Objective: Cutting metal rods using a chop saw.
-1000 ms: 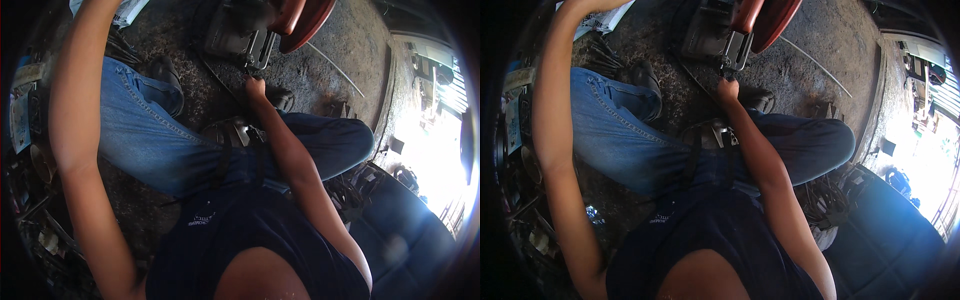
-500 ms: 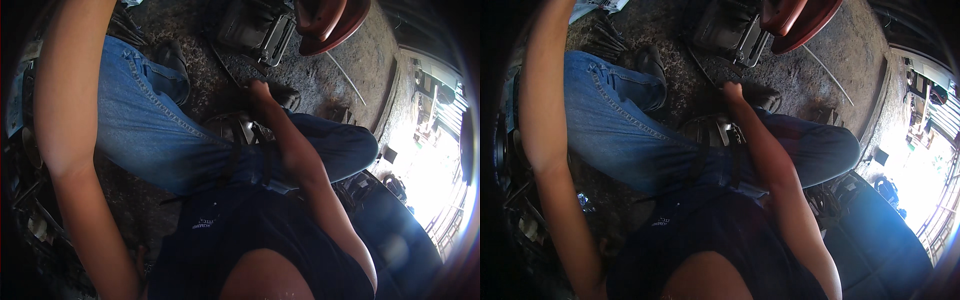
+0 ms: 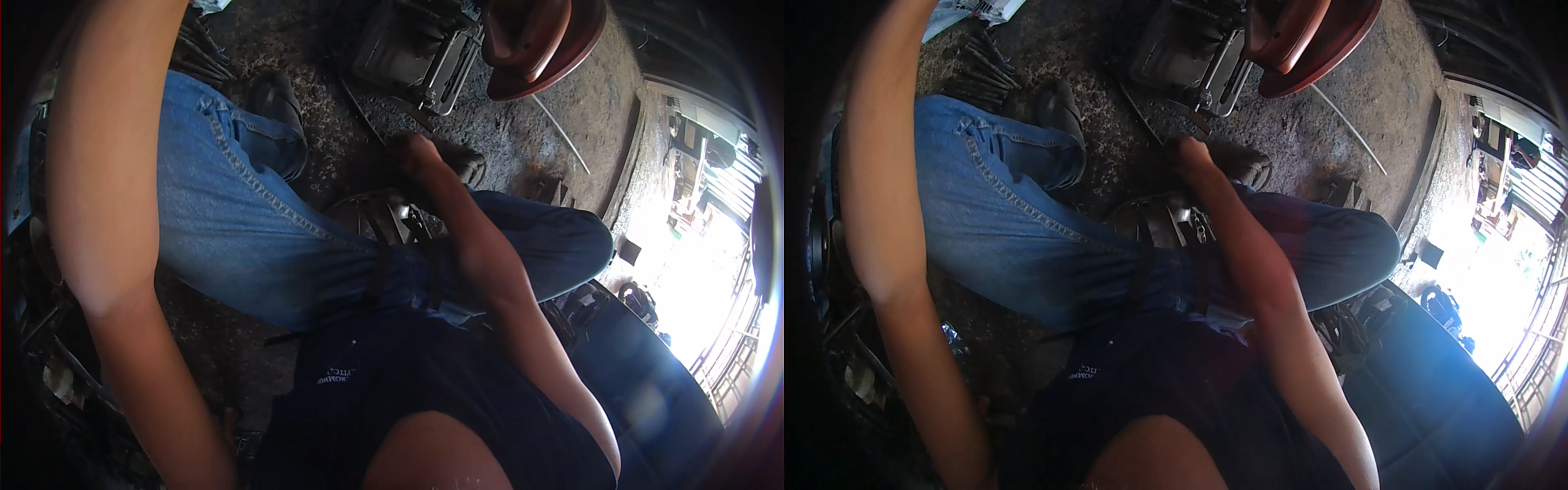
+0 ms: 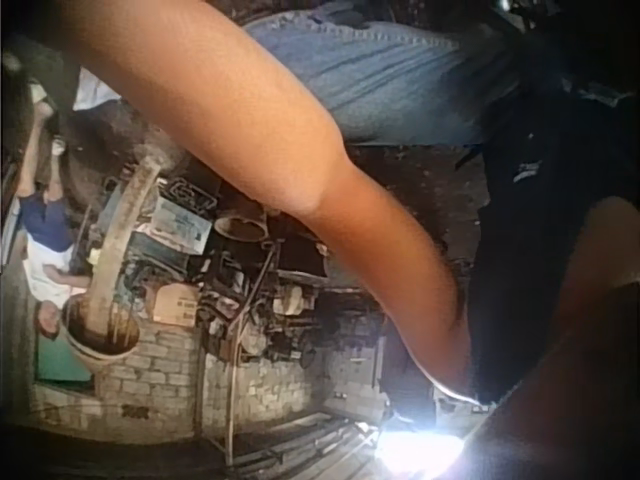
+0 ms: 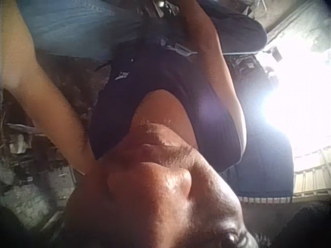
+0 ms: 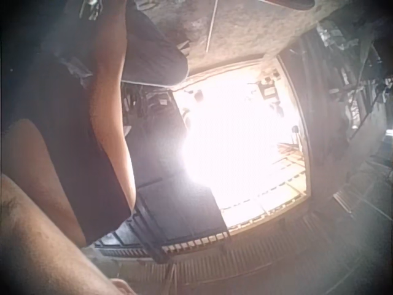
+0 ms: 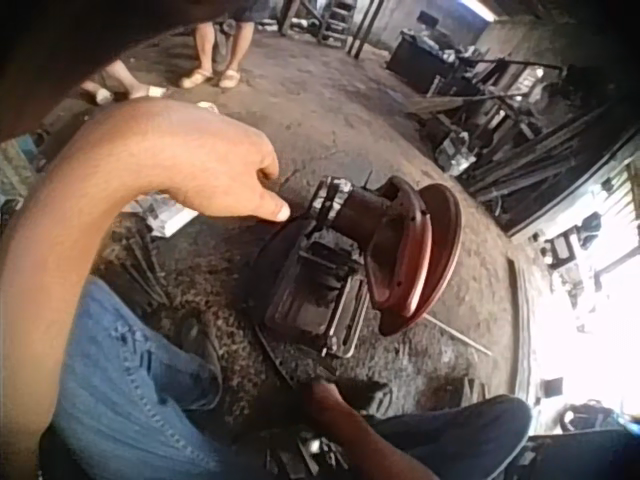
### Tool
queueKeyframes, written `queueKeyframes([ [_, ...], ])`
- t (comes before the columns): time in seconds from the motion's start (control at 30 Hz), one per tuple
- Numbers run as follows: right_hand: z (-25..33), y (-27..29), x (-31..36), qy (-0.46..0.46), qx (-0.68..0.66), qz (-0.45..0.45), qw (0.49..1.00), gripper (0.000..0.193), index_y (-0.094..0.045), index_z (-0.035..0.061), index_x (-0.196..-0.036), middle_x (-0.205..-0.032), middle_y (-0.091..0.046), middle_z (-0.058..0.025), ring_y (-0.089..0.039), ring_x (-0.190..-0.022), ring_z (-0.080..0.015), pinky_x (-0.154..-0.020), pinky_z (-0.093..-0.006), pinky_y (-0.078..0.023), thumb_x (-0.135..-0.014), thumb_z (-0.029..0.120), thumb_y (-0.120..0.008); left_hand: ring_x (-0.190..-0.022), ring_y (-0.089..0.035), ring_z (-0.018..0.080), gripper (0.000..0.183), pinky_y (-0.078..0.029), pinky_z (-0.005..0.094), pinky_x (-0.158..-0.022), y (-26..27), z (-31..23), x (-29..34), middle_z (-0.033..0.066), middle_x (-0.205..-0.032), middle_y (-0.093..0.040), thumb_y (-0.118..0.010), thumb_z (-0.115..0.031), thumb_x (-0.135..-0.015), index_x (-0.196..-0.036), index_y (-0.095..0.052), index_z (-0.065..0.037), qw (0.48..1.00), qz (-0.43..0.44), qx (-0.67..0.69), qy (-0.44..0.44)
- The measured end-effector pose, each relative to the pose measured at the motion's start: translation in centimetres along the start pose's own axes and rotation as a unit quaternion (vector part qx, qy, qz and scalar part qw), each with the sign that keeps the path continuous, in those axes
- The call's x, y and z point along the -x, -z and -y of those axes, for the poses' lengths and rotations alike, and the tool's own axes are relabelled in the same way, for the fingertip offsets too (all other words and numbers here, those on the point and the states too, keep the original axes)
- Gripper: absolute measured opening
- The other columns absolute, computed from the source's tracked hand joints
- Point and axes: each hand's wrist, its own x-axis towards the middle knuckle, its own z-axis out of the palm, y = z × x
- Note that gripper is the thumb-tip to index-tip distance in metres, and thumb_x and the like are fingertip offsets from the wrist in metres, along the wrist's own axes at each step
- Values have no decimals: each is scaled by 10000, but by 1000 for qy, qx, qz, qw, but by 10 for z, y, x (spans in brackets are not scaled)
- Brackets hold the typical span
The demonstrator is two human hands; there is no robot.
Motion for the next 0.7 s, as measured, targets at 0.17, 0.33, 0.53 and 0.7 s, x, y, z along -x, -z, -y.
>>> queueKeyframes([
  [0.17,8,-87,10,192,402,-183,876,291,-726,-37,-1051,-919,-747,-206,-739,-841,-308,-765,-411,-574,-885,183,-633,-1217,-651,333,566,-504,420,-1037,-11,18,8,156,-1323,-679,-619,-490,-949,-1366,-652,-108,999,-37,-9,15],
  [0.33,67,-162,-32,392,385,-292,783,287,-739,6,-1086,-871,-750,-130,-727,-833,-308,-762,-434,-560,-904,187,-609,-1084,-708,314,568,-552,423,-915,3,37,3,163,-1229,-719,-621,-489,-956,-1367,-650,-99,987,107,0,122],
  [0.53,215,-104,-145,312,-106,-249,911,411,-659,75,-1281,-1080,-721,-113,-711,-964,-257,-800,-432,-563,-936,298,-667,-948,-739,266,523,-571,412,-812,30,4,-20,148,-1076,-755,-608,-459,-973,-1331,-675,-84,983,116,29,137],
  [0.7,204,-175,-141,85,748,-300,586,463,-623,271,-1391,-1456,-586,28,-533,-1382,-237,-1087,-424,-461,-971,464,-642,-923,-746,252,498,-586,402,-788,-10,49,11,162,-1031,-760,-602,-437,-981,-1285,-698,-56,999,-32,-11,40],
])
